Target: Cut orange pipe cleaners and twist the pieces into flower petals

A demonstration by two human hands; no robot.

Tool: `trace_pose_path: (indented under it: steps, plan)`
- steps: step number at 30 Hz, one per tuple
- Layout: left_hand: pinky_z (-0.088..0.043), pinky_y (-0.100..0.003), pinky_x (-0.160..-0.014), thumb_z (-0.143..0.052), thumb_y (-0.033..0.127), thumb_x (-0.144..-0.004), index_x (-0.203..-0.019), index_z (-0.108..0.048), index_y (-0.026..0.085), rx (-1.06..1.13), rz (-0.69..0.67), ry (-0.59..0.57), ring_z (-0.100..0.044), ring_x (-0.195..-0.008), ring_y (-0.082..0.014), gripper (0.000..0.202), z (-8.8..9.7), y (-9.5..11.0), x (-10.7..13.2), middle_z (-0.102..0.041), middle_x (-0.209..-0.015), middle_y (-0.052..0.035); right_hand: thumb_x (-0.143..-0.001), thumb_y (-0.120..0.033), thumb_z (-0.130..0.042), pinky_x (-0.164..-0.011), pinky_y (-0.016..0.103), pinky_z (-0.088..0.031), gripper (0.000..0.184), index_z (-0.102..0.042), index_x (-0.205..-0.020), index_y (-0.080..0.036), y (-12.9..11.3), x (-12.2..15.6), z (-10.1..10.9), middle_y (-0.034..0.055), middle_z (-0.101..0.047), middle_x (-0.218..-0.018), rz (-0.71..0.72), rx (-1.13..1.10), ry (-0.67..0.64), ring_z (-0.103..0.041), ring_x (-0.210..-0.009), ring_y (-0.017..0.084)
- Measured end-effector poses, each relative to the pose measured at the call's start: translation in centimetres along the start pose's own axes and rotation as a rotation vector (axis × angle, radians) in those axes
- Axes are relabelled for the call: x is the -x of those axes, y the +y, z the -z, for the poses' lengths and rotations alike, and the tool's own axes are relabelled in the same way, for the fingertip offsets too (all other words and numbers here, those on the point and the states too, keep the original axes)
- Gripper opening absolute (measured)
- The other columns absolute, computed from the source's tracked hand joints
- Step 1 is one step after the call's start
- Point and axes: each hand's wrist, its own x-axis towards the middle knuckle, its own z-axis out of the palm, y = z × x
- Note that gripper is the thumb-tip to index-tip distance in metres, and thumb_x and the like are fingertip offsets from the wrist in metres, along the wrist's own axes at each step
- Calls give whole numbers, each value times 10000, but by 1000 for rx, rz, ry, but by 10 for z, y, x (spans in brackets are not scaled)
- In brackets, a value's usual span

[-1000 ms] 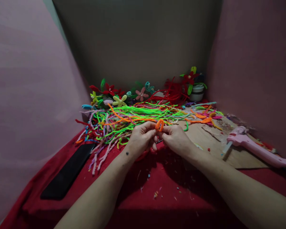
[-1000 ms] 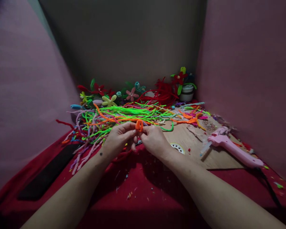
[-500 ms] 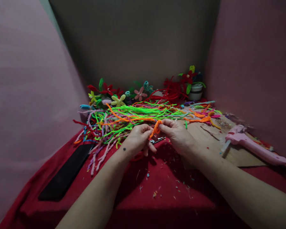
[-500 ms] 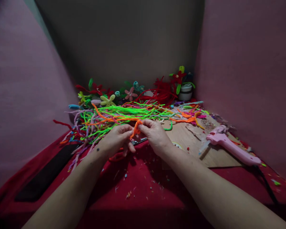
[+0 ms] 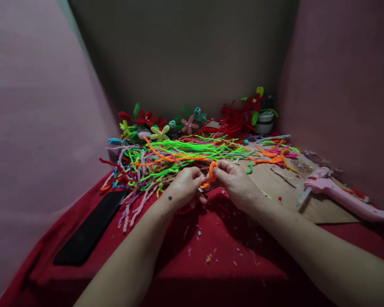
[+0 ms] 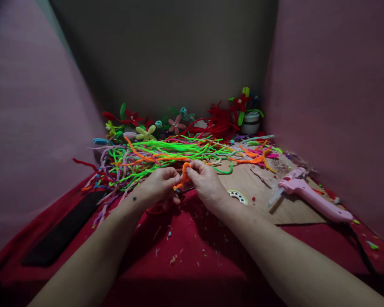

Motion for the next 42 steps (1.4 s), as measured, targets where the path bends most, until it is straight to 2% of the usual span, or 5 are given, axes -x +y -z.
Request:
trace_pose_path:
  steps: [12,21,28,35,42]
  plan:
    - [-253,-152,-270,-455,238,-784,-698,-413,191,3,-78,169,-449,-255,-80,106,-5,1,-2,-563,-484,45,-689,-277,-617,-533,262,-466,149,-528,-688,-157,1,-3,3,-20,-591,-609,44,-54,45,-567,-486,105]
    - [-357,-208,-456,-390,224,-820,-728,-437,207,-544,-288,374,-537,-428,-128,105,-10,-5,-1,-480,-424,50,-617,-198,-644,-543,274,-475,127,-583,-713,-143,1,-4,4,3,-624,-652,26,-71,130,-569,-506,113]
    - [-364,-259,-588,-398,165,-813,-769,-468,186,-885,-506,514,-535,-669,-167,85,-14,-4,2,-577,-763,-59,-588,-183,-674,-595,271,-474,137,-627,-712,-144,1,-5,7,-1,-619,-628,13,-183,85,-555,-550,109]
    - [-375,-249,-625,-443,222,-809,-723,-521,177,-712,-560,510,-512,-676,-148,124,-14,2,6,-568,-737,-37,-548,-204,-728,-578,270,-461,195,-626,-701,-144,2,-6,9,18,-640,-675,67,-126,138,-574,-591,130]
    - [-420,-227,-612,-629,307,-678,-799,-642,127,108,-308,276,-553,-651,-128,218,-4,15,9,-635,-730,-14,-553,-218,-736,-558,242,-444,238,-572,-716,-163,1,-2,3,-25,-590,-638,136,41,157,-539,-577,101]
